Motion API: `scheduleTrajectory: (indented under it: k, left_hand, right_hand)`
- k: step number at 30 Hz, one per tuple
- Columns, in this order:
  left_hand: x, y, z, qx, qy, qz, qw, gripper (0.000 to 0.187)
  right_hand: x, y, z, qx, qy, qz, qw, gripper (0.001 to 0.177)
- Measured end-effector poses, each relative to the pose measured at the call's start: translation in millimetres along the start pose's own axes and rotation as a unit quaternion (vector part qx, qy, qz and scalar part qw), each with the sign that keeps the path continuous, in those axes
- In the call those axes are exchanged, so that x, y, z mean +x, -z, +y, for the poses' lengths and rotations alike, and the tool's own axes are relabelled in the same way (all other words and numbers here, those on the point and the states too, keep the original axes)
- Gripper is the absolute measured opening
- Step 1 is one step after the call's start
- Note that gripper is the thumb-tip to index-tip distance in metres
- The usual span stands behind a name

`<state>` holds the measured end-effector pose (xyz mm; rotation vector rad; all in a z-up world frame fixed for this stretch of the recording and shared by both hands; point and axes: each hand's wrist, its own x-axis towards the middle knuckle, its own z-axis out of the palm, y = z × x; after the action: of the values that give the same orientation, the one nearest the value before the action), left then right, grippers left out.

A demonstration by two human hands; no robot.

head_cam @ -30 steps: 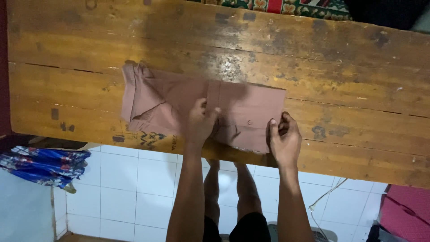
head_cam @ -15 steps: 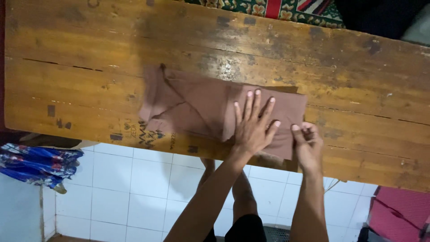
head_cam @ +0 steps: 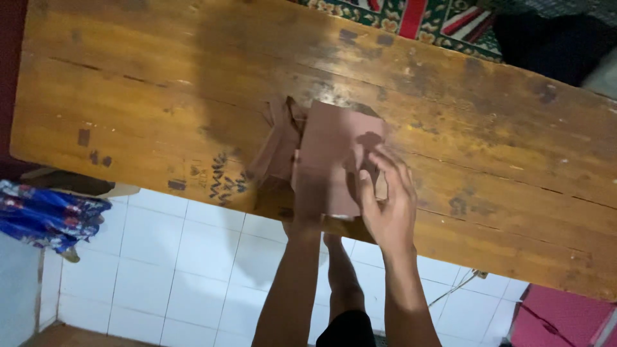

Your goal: The person folds a dusty pink button-down shirt on a wooden table. They smooth the fabric, fold the sleeves and body, and then place the folded shirt on a stack of other clothes.

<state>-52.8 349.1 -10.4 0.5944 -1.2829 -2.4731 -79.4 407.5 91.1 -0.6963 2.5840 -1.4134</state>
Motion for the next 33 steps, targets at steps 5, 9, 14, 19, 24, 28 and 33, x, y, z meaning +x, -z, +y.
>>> scheduleTrajectory:
  k: [5, 9, 14, 19, 24, 28, 33]
  left_hand:
    - [2.1, 48.4, 12.6, -0.263, 0.063, 0.061, 0.961, 0.079]
    - [-9.9, 90.7, 26.1, -0.459, 0.114, 0.105, 0.875, 0.083]
    - [-7.3, 185.0, 58.8, -0.309, 0.143, -0.006, 0.94, 0.066]
    - [-15.7, 103.6, 155.8, 0.29, 0.058, 0.121, 0.947, 0.062]
    - [-22.0, 100.7, 81.6, 0.577, -0.008, -0.005, 0.817, 0.06]
    - [-24.3, 80.9, 69.8, 0.606, -0.046, -0.005, 0.794, 0.084]
    - [-11.0, 42.4, 99.8, 0.416, 0.068, 0.045, 0.906, 0.089]
  right_hand:
    - [-23.1, -55.4, 60.8, -0.093, 0.046, -0.07, 0.992, 0.053]
    - [-35.3, -80.1, 74.0, -0.135, 0.064, -0.08, 0.986, 0.05]
    - [-35.2, -101.7, 85.4, -0.263, 0.046, -0.103, 0.958, 0.054]
    - [-32.4, -99.4, 94.4, -0.171, -0.002, -0.056, 0.984, 0.065]
    - [-28.8, -91.6, 142.2, -0.111, -0.263, 0.034, 0.958, 0.103]
    - [0.4, -86.8, 125.9, 0.29, -0.346, 0.103, 0.886, 0.051]
    - [22.9, -31.9, 74.6, 0.255, -0.276, 0.032, 0.926, 0.03]
